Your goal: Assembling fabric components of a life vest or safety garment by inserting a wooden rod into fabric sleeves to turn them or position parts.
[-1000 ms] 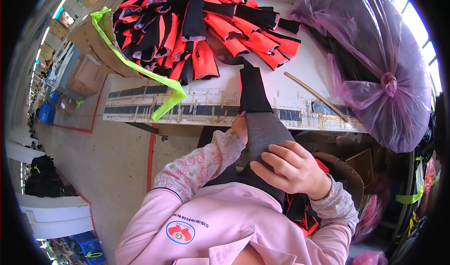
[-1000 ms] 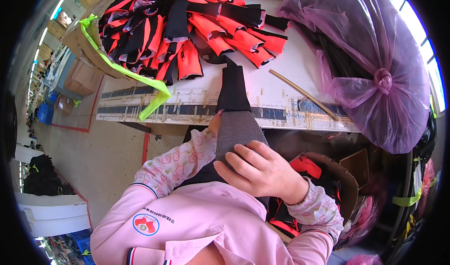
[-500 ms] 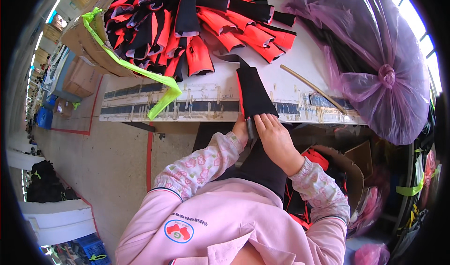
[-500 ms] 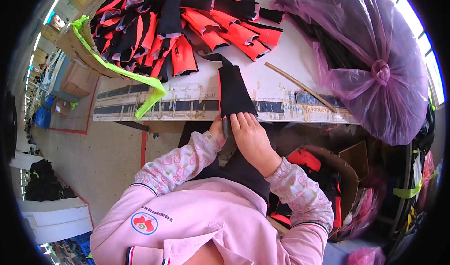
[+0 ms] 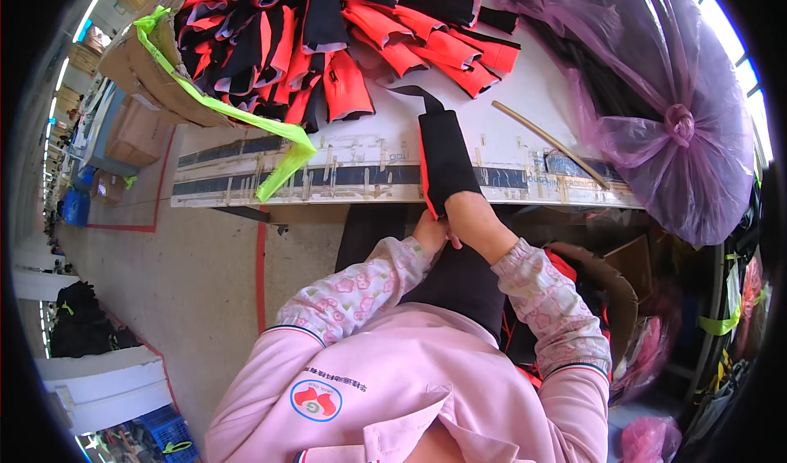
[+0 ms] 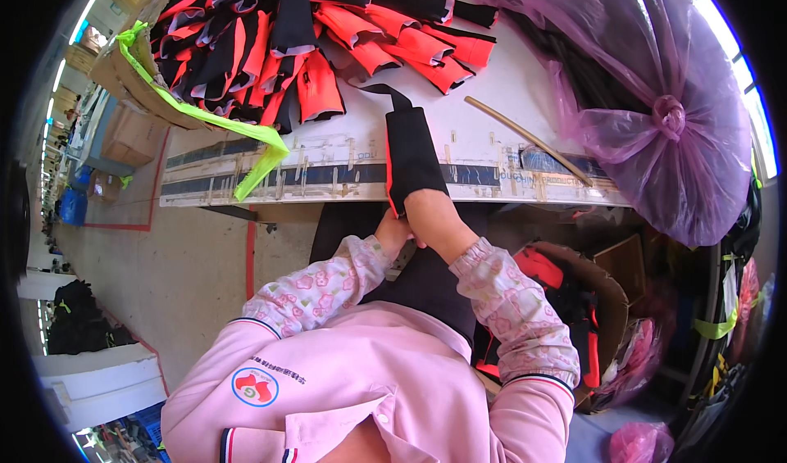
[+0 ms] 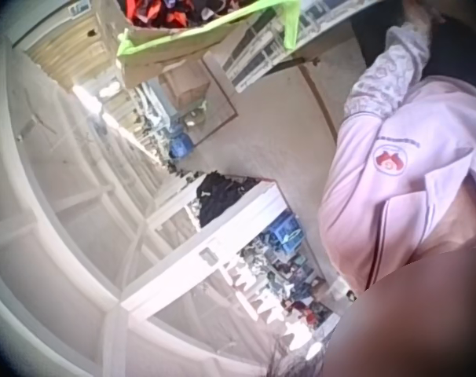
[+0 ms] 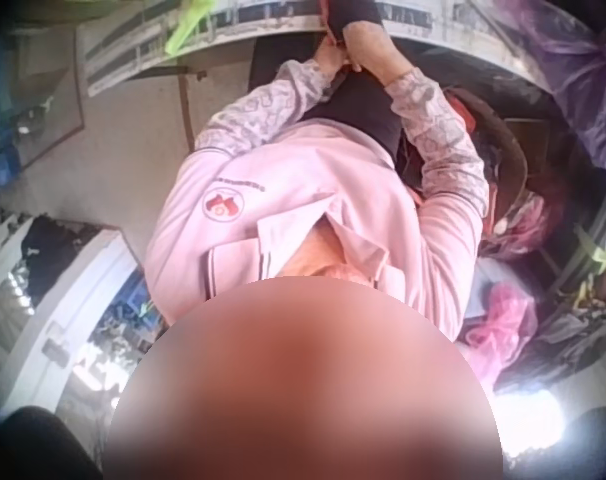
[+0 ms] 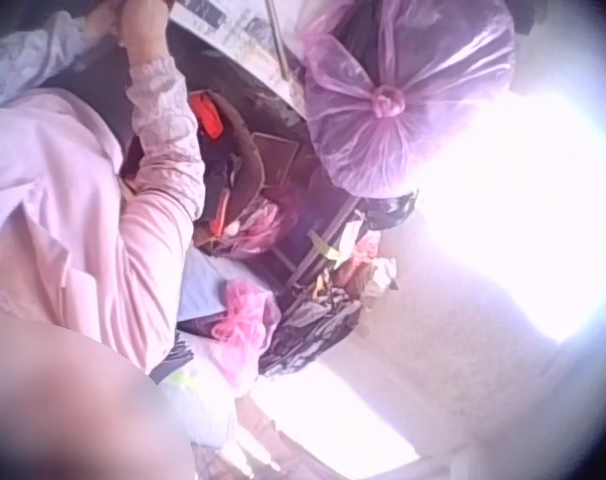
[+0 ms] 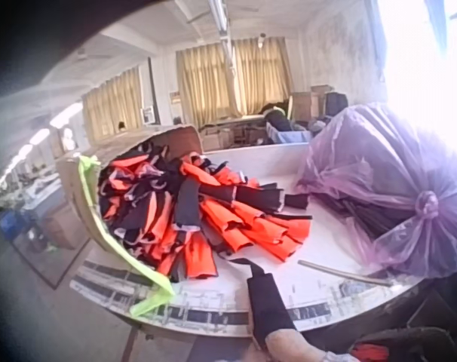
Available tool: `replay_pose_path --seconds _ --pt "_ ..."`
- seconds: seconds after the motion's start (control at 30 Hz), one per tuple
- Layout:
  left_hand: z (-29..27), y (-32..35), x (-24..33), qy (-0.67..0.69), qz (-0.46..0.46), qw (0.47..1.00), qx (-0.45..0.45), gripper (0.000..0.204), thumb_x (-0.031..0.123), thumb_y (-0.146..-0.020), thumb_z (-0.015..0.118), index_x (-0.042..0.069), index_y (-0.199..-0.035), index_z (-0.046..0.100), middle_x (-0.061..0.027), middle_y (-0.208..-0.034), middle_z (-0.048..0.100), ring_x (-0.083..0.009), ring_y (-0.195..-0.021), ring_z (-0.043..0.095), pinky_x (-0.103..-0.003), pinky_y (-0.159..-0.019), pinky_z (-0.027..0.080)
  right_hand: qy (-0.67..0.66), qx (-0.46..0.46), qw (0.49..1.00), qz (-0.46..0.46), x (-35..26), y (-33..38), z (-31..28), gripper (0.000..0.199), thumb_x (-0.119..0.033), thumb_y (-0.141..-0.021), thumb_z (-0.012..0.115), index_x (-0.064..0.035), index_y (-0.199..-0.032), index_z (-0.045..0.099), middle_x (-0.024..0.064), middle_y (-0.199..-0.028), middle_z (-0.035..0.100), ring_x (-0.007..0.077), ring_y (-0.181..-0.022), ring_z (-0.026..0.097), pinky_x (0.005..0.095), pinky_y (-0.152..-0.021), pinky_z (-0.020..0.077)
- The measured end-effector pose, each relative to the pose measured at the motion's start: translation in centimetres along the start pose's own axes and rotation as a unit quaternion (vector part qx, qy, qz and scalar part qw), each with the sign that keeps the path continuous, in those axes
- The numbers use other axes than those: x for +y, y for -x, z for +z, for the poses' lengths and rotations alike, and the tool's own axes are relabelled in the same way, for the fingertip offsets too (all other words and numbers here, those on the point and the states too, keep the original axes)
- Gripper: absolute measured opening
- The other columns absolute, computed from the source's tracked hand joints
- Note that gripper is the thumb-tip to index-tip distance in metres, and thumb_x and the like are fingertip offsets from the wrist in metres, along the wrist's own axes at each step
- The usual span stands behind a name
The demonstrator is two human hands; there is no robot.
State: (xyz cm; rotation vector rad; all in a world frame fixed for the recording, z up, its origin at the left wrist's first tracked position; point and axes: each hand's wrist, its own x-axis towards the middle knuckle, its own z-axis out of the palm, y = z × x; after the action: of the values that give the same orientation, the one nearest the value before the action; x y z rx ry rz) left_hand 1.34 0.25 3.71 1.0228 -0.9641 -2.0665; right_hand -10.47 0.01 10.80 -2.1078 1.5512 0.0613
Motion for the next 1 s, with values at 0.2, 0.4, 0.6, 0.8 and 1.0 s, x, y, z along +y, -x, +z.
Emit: replay_pose_path --seconds 0.2,0.4,0.6,0.8,1.0 --pt "-1.9 -1.6 -3.9 -0.014 0.081 0.996 0.045 0.018 0.002 -0.086 0.047 0.006 -0.102 0.055 -0.0061 -0.07 0.059 -0.0123 -0.057 0.057 -0.024 -0.05 0.046 0.06 0.144 0.988 -0.002 -0.3 0.3 4.4 0.008 -0.012 -0.069 0.059 -0.0063 -0.066 0.065 0.0134 -0.066 0.062 0.0282 -0.066 0.063 0.0376 -0.059 0.0504" --pt "-2.1 -3.3 -4.6 -0.254 0.435 0.859 0.092 0.014 0.006 -0.088 0.047 0.008 -0.101 0.054 -0.0035 -0.068 0.059 -0.0091 -0.051 0.054 -0.023 -0.043 0.041 0.056 0.09 0.994 0.038 -0.5 -1.1 4.7 0.011 -0.012 -0.07 0.057 -0.0083 -0.067 0.067 0.0118 -0.068 0.064 0.0278 -0.066 0.064 0.038 -0.058 0.0507" --pt "-1.8 -2.2 -2.2 -0.129 0.108 0.986 0.001 0.015 0.01 -0.091 0.042 0.008 -0.099 0.054 -0.0043 -0.062 0.059 -0.0123 -0.038 0.051 -0.024 -0.032 0.037 0.1 -0.034 0.994 0.025 3.5 -4.9 8.5 0.024 -0.018 -0.087 0.045 -0.0095 -0.096 0.065 0.0079 -0.095 0.065 0.02 -0.09 0.061 0.0328 -0.074 0.0492" --pt "-2.3 -2.1 -2.8 -0.292 0.238 0.926 0.02 0.026 0.018 -0.089 0.05 0.007 -0.112 0.045 -0.0064 -0.062 0.058 -0.0131 -0.038 0.052 -0.025 -0.031 0.038 -0.057 -0.016 0.998 0.017 4.5 -7.3 7.8 0.031 -0.021 -0.089 0.038 -0.0053 -0.093 0.064 0.0071 -0.088 0.066 0.0189 -0.08 0.063 0.0311 -0.071 0.0506" --pt "-3.3 -1.9 -3.2 -0.098 -0.067 0.993 -0.025 0.024 0.01 -0.087 0.048 0.008 -0.111 0.05 -0.0135 -0.104 0.058 -0.0231 -0.1 0.055 -0.034 -0.077 0.048 -0.144 -0.173 0.973 0.045 3.8 -5.9 8.7 0.027 -0.019 -0.086 0.042 -0.0044 -0.082 0.065 0.0121 -0.069 0.065 0.0221 -0.058 0.064 0.0361 -0.057 0.0515"
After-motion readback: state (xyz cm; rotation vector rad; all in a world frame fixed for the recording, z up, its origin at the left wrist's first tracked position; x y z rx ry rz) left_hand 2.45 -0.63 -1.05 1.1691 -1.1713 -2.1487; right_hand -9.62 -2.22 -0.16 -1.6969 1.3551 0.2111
